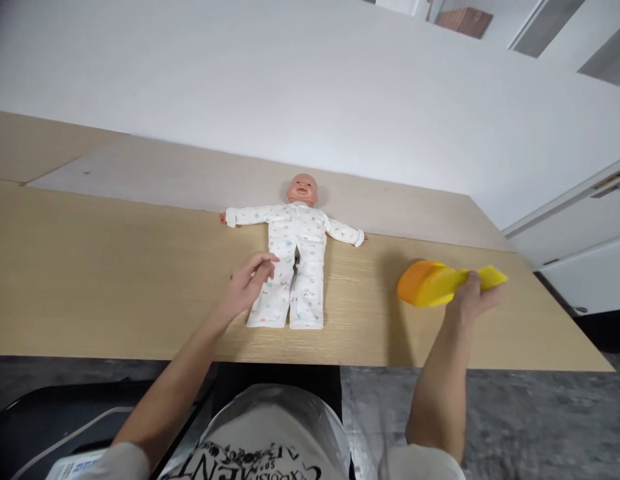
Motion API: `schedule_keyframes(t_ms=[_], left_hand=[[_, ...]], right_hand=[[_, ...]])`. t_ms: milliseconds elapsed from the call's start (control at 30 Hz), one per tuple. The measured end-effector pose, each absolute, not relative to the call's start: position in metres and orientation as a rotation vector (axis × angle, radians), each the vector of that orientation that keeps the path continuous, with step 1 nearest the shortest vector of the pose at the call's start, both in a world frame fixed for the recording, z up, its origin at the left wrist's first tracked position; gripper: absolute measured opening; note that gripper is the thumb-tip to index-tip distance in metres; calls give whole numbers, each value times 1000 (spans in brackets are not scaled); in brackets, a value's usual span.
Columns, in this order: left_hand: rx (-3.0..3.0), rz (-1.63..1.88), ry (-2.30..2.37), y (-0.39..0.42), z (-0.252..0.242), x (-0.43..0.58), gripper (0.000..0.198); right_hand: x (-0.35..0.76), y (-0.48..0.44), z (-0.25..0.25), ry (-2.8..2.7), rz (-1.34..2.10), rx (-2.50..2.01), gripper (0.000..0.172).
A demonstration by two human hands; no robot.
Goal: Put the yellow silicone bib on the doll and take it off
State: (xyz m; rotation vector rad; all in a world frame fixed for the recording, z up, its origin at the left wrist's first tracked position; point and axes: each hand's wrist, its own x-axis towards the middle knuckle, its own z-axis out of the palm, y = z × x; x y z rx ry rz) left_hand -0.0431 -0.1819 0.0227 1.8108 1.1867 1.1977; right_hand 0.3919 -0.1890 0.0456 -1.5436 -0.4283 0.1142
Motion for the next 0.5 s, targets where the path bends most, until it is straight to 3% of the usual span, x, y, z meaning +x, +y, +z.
schedule_keyframes(t_ms=[267, 400, 500], left_hand=[[1496, 1414, 1059, -94, 34, -1, 21], [1367, 1274, 1171, -74, 37, 11, 36], [1238, 1117, 890, -74, 42, 16, 47]], right_hand=[[310, -134, 137, -816, 550, -896, 37], [276, -130, 172, -1099, 896, -680, 44], [250, -125, 183, -1174, 1045, -549, 42]])
